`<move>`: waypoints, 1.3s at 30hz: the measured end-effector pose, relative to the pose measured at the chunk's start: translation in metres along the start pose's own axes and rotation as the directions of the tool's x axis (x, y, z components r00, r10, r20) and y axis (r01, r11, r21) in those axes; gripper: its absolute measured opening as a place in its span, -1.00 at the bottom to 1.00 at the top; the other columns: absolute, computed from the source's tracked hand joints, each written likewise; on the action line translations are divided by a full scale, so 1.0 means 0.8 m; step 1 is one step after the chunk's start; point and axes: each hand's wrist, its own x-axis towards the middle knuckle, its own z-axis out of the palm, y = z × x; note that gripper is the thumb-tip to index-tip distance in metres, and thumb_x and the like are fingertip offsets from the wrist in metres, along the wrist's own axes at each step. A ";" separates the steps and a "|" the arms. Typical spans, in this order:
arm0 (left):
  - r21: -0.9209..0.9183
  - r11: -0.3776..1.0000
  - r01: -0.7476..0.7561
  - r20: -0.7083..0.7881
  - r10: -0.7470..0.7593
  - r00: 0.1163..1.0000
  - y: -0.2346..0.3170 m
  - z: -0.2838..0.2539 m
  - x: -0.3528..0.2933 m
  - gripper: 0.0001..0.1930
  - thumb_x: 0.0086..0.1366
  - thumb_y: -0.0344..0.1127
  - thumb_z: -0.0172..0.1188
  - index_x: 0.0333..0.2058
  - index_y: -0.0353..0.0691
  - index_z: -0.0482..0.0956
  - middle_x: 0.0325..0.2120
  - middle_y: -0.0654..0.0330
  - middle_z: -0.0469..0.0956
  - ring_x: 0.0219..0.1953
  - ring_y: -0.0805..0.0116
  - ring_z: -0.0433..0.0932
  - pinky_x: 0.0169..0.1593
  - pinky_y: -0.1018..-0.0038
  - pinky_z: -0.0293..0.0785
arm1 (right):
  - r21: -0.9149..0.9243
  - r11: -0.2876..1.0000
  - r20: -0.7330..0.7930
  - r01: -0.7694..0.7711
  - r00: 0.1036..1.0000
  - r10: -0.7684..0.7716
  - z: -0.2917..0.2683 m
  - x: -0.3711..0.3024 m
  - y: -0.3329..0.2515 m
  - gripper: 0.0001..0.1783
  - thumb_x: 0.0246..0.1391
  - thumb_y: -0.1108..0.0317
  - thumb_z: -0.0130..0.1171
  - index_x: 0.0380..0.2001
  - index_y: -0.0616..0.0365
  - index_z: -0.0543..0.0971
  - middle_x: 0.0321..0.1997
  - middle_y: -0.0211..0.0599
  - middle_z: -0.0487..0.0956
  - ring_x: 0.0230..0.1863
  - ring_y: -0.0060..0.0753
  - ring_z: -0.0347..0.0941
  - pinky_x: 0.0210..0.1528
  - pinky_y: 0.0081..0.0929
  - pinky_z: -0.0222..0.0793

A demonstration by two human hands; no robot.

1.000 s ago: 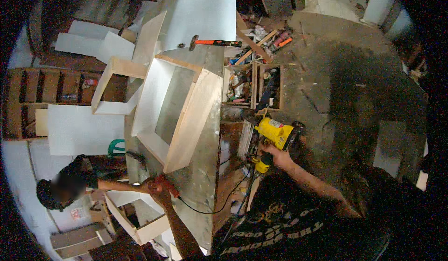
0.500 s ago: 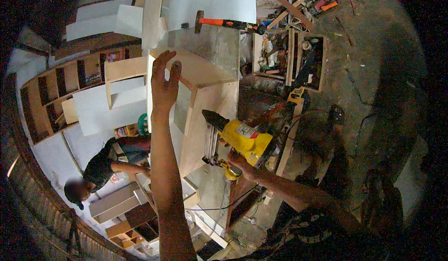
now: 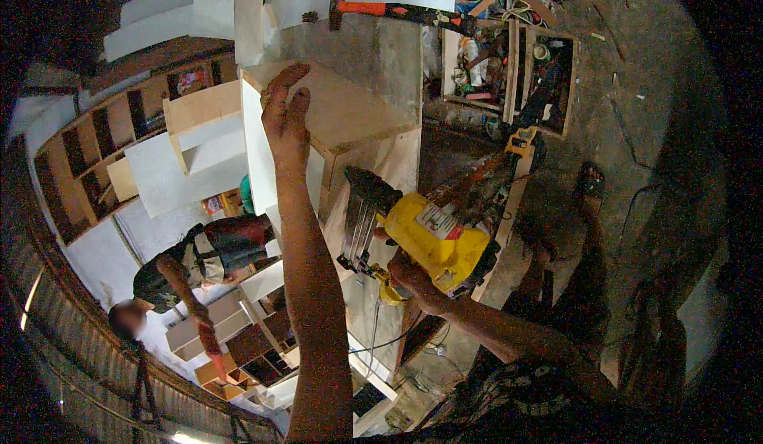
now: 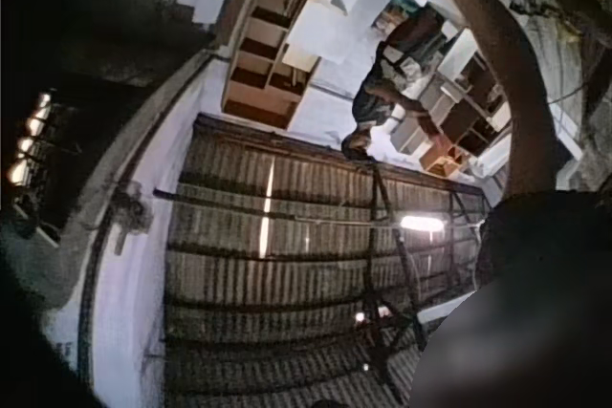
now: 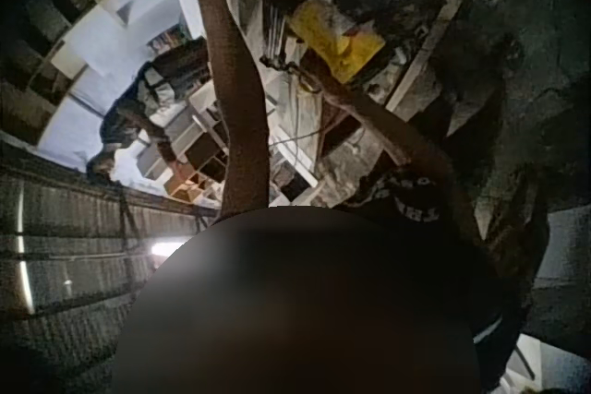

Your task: The person assembles a wooden cabinet frame using a hammer, drill, and nail gun. They position wooden panels, drive nails into joints, and secure the structure while another person works nearby.

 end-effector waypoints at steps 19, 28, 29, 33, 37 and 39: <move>-0.059 0.997 -0.054 0.020 0.055 0.998 -0.014 0.003 0.000 -0.51 0.04 -0.45 0.04 0.01 -0.23 0.61 -0.03 0.09 0.59 0.07 0.19 0.43 0.26 0.25 0.19 | -0.030 1.000 -0.039 0.007 0.999 -0.008 -0.034 0.000 0.080 -0.56 0.17 0.13 0.29 -0.03 0.13 0.42 -0.42 -0.57 0.36 -0.43 -0.61 0.32 -0.32 -0.54 0.32; -0.063 0.998 0.019 0.078 -0.014 0.997 -0.026 -0.002 0.009 -0.43 0.08 -0.37 -0.02 0.14 -0.20 0.52 0.00 0.12 0.55 0.09 0.18 0.40 0.29 0.21 0.10 | 0.036 0.999 -0.176 0.005 0.984 0.001 -0.042 -0.005 0.112 -0.75 0.20 0.24 0.28 -0.17 0.01 0.43 -0.39 -0.57 0.43 -0.41 -0.63 0.38 -0.31 -0.53 0.36; -0.051 0.999 0.010 0.077 -0.006 0.997 -0.026 -0.002 0.011 -0.43 0.09 -0.36 -0.03 0.14 -0.20 0.52 0.00 0.12 0.55 0.09 0.18 0.39 0.29 0.21 0.10 | 0.019 0.999 -0.222 -0.049 0.974 0.052 -0.051 -0.004 0.121 -0.76 0.22 0.23 0.25 -0.17 0.00 0.43 -0.37 -0.56 0.42 -0.38 -0.63 0.38 -0.28 -0.53 0.37; -0.060 0.998 0.024 0.024 -0.023 0.999 -0.023 0.002 0.006 -0.45 0.13 -0.30 -0.02 0.14 -0.20 0.52 0.01 0.14 0.54 0.14 0.18 0.34 0.29 0.22 0.09 | -0.149 0.986 -0.034 0.079 0.996 -0.085 -0.080 -0.004 0.114 -0.80 0.30 0.16 0.12 -0.21 0.00 0.40 -0.25 -0.49 0.33 -0.22 -0.60 0.29 -0.15 -0.53 0.32; -0.100 0.995 -0.010 -0.034 0.007 0.999 -0.025 0.009 -0.001 -0.49 0.16 -0.26 -0.02 0.11 -0.20 0.55 0.04 0.14 0.53 0.17 0.21 0.31 0.27 0.28 0.13 | -0.393 0.916 -0.182 -0.078 0.983 0.005 -0.065 -0.002 0.073 -0.72 0.28 0.08 0.15 -0.31 0.01 0.39 -0.32 -0.55 0.30 -0.29 -0.61 0.23 -0.23 -0.57 0.24; -0.116 0.992 0.041 -0.042 -0.046 0.998 -0.027 0.010 -0.001 -0.50 0.17 -0.26 -0.02 0.10 -0.21 0.55 0.05 0.14 0.53 0.17 0.22 0.31 0.27 0.29 0.13 | -0.269 0.954 -0.123 -0.134 0.987 0.105 -0.062 0.006 0.058 -0.72 0.27 0.08 0.17 -0.33 0.01 0.40 -0.37 -0.57 0.31 -0.32 -0.62 0.26 -0.25 -0.57 0.25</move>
